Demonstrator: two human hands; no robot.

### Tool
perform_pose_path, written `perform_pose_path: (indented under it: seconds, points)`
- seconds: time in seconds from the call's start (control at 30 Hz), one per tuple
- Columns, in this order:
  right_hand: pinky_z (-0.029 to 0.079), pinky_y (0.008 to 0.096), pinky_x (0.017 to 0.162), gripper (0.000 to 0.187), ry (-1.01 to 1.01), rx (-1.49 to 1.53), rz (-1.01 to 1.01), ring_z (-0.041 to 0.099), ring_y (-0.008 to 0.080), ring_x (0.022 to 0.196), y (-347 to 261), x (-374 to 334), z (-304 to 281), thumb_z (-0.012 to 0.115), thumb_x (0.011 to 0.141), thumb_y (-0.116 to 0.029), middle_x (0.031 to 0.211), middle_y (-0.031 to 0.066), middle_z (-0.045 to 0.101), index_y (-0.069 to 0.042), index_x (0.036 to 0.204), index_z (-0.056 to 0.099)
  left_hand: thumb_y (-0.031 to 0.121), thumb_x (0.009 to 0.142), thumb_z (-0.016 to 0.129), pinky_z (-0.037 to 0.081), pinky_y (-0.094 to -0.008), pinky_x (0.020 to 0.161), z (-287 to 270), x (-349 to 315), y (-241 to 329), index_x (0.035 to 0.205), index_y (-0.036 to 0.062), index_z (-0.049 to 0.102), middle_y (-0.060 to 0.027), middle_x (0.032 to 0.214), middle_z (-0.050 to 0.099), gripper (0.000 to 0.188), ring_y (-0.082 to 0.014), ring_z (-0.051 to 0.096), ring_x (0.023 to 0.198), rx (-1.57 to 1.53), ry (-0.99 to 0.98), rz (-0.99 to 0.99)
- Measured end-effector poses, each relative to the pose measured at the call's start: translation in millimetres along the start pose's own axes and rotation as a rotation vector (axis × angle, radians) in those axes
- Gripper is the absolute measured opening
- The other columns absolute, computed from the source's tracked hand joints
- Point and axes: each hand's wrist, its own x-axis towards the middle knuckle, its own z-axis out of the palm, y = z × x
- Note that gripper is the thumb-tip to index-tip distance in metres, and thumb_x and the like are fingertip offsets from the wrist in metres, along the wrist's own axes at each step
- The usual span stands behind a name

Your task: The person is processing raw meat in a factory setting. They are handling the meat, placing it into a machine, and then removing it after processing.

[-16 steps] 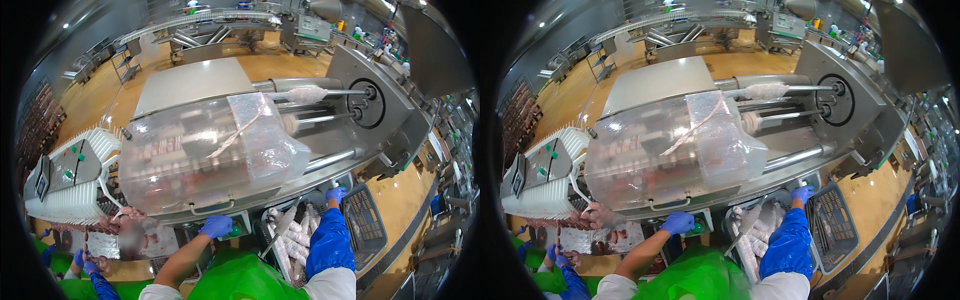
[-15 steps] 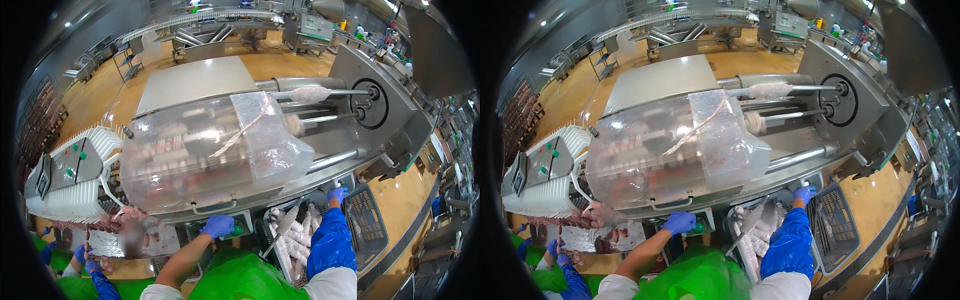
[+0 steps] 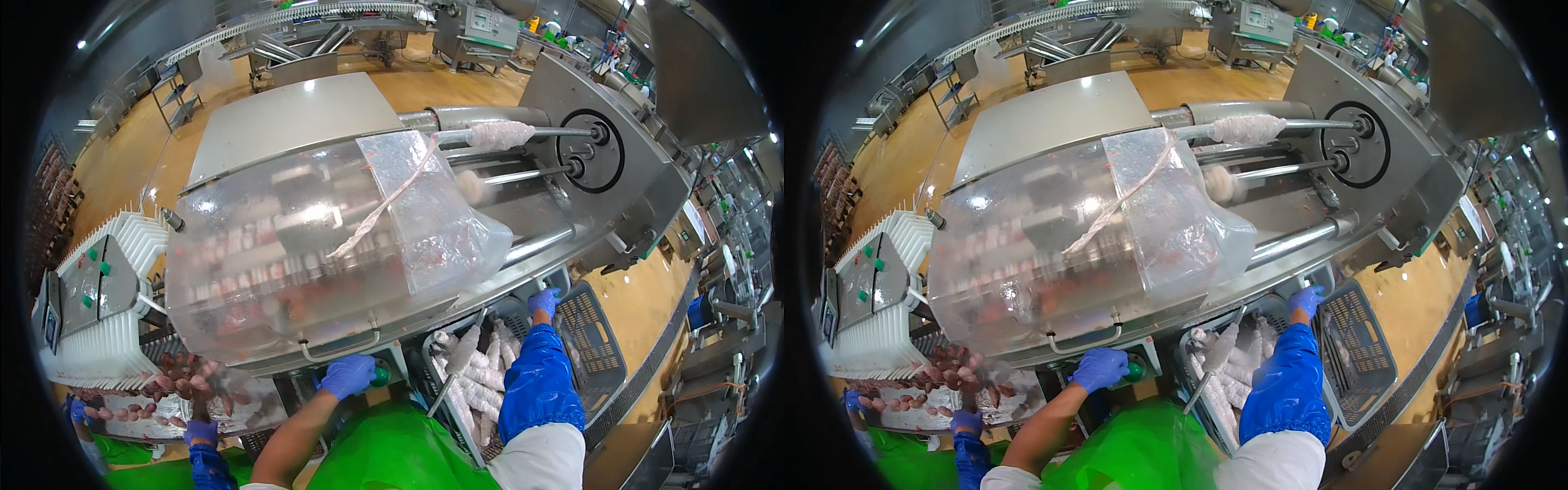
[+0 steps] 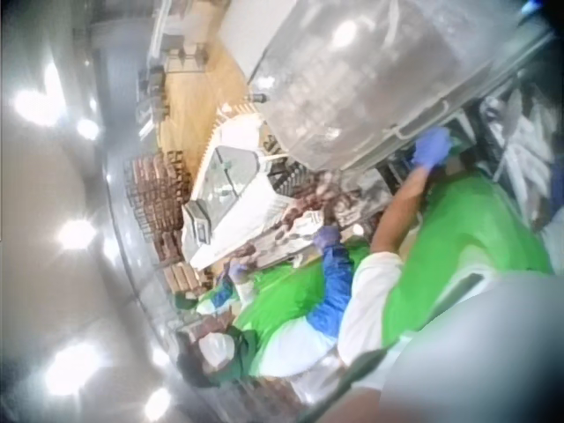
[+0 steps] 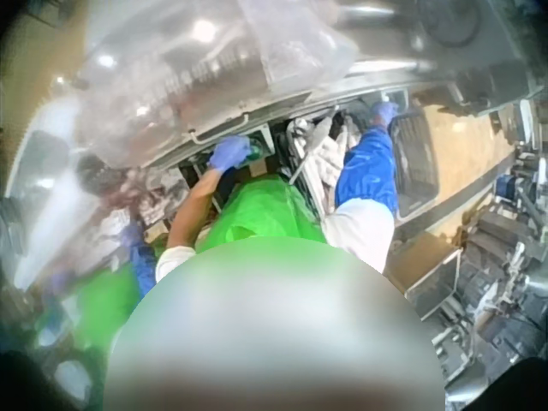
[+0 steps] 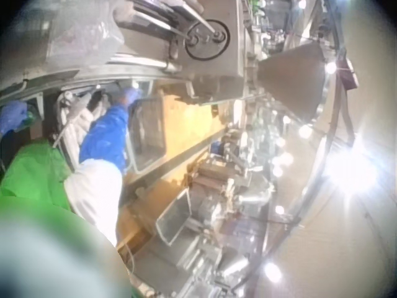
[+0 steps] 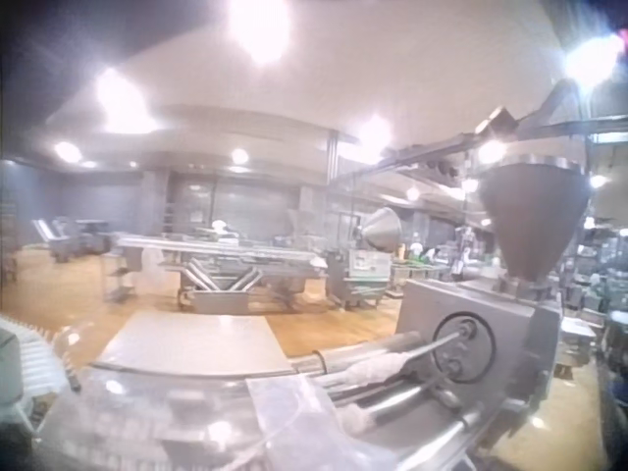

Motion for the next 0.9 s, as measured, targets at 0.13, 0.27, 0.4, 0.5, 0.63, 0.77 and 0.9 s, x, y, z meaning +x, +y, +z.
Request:
perform_pose_path:
  seconds: [0.13, 0.27, 0.4, 0.5, 0.63, 0.77, 0.9]
  points:
    - [0.040, 0.0475, 0.104, 0.077, 0.033, -0.055, -0.084, 0.040, 0.0493, 0.129, -13.5, 2.1, 33.3, 0.058, 0.084, -0.017, 0.140, 0.0413, 0.030, 0.016, 0.141, 0.019, 0.031, 0.082, 0.059, 0.049, -0.0515, 0.072, -1.3, -11.9, -5.5, 0.089, 0.0110, 0.067, -0.0182, 0.091, 0.067, 0.023, -0.0393, 0.064, 0.085, 0.037, 0.043, 0.019]
    - [0.024, 0.0578, 0.112, 0.066, 0.423, -0.139, -0.083, 0.028, 0.0470, 0.138, 57.6, 65.5, 67.8, 0.050, 0.087, -0.024, 0.146, 0.0341, 0.030, 0.015, 0.138, 0.033, 0.031, 0.078, 0.060, 0.050, -0.0520, 0.065, 6.0, 14.2, -3.3, 0.079, 0.0105, 0.071, -0.0197, 0.080, 0.067, 0.024, -0.0404, 0.065, 0.072, 0.115, 0.048, 0.174]
    - [0.025, 0.0535, 0.113, 0.046, 0.156, -0.336, -0.253, 0.039, 0.0395, 0.134, -19.5, -2.5, 44.5, 0.048, 0.092, -0.023, 0.139, 0.0219, 0.048, -0.002, 0.134, 0.052, 0.041, 0.080, 0.060, 0.052, -0.0501, 0.069, 17.8, 5.8, -30.1, 0.084, 0.0168, 0.072, -0.0142, 0.082, 0.069, 0.028, -0.0374, 0.067, 0.077, 0.212, 0.085, 0.113]
    - [0.045, 0.0456, 0.101, 0.066, 0.094, 0.170, 0.201, 0.045, 0.0408, 0.130, -1.8, 31.9, 23.0, 0.046, 0.093, -0.018, 0.147, 0.0335, 0.029, 0.000, 0.149, 0.017, 0.021, 0.077, 0.057, 0.052, -0.0509, 0.066, 15.3, 2.5, -11.3, 0.076, 0.0068, 0.070, -0.0225, 0.079, 0.067, 0.019, -0.0393, 0.067, 0.072, 0.025, 0.373, 0.202]
    - [0.045, 0.0420, 0.102, 0.073, 0.078, 0.165, 0.183, 0.046, 0.0399, 0.129, 2.8, 25.7, 31.4, 0.052, 0.089, -0.013, 0.147, 0.0334, 0.027, 0.003, 0.148, 0.013, 0.024, 0.080, 0.053, 0.052, -0.0514, 0.066, 21.0, 1.3, -18.9, 0.080, 0.0075, 0.070, -0.0209, 0.082, 0.068, 0.024, -0.0392, 0.067, 0.073, 0.105, 0.254, 0.169]
    - [0.041, 0.0431, 0.105, 0.085, 0.046, 0.219, 0.161, 0.041, 0.0424, 0.133, 7.1, 30.1, 29.4, 0.059, 0.082, -0.007, 0.149, 0.0367, 0.019, 0.007, 0.148, 0.007, 0.031, 0.077, 0.057, 0.051, -0.0501, 0.065, 34.4, 16.2, -29.3, 0.080, 0.0165, 0.072, -0.0141, 0.082, 0.069, 0.021, -0.0374, 0.067, 0.075, 0.143, 0.160, 0.153]
    - [0.041, 0.0431, 0.105, 0.081, 0.054, 0.094, 0.021, 0.039, 0.0442, 0.133, -4.3, 12.4, 16.1, 0.056, 0.084, -0.009, 0.148, 0.0360, 0.023, 0.008, 0.147, 0.009, 0.029, 0.076, 0.056, 0.050, -0.0512, 0.063, 33.6, 16.6, -32.7, 0.077, 0.0160, 0.071, -0.0157, 0.079, 0.068, 0.019, -0.0374, 0.066, 0.071, 0.174, 0.222, 0.160]
